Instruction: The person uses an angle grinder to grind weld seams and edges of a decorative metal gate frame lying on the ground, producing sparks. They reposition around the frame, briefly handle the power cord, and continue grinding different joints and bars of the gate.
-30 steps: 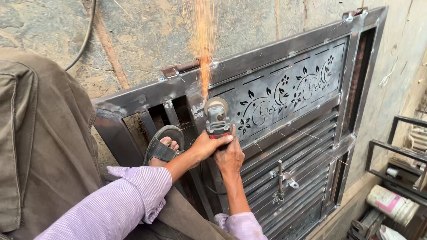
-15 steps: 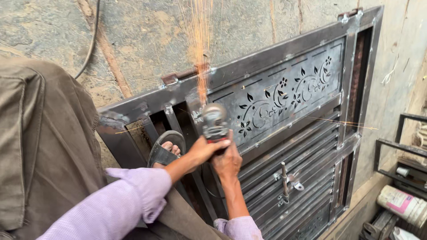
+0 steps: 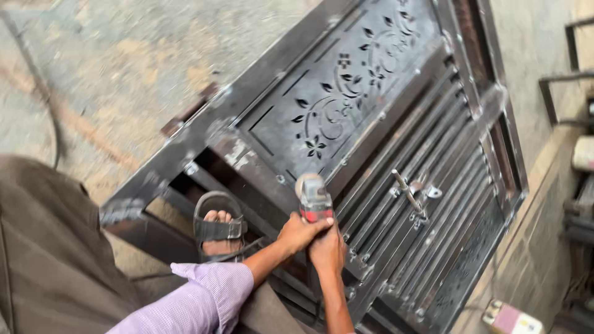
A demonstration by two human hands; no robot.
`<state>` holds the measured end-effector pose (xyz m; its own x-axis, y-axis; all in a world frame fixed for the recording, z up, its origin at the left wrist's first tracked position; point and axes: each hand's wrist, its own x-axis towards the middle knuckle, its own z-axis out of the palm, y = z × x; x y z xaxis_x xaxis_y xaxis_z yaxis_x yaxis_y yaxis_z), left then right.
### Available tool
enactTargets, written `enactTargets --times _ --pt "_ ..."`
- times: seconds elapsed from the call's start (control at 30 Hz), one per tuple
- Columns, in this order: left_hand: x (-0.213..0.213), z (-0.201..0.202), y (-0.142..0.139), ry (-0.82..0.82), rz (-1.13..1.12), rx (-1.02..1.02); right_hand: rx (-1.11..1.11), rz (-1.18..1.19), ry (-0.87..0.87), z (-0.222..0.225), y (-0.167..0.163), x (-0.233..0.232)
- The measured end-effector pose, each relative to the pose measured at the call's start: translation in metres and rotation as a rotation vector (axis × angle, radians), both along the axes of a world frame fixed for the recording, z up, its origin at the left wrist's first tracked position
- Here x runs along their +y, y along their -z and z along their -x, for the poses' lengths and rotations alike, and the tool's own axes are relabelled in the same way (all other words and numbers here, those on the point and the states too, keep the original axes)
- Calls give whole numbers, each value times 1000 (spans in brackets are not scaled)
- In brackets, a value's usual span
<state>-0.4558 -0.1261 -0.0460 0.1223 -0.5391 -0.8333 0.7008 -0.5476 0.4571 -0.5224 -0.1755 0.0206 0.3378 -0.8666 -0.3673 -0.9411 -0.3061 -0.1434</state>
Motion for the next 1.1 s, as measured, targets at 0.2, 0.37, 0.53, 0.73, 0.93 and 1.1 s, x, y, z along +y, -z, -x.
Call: enactTargets --times 0.2,0.37,0.53,0.73,0.93,1.1 --pt "18 5 9 145 -24 25 16 -89 122 10 5 21" --pt "35 -24 9 75 -55 -44 -105 -94 -46 -8 23 28" --pt "35 -44 4 67 5 8 -40 -77 -106 -23 13 26" --pt "30 -40 1 141 -111 -39 3 -76 -121 -24 9 18" --pt "28 -39 1 55 4 19 65 -145 -65 -26 3 15" --pt "29 -42 -2 88 -67 -27 40 -135 -93 -37 -1 14"
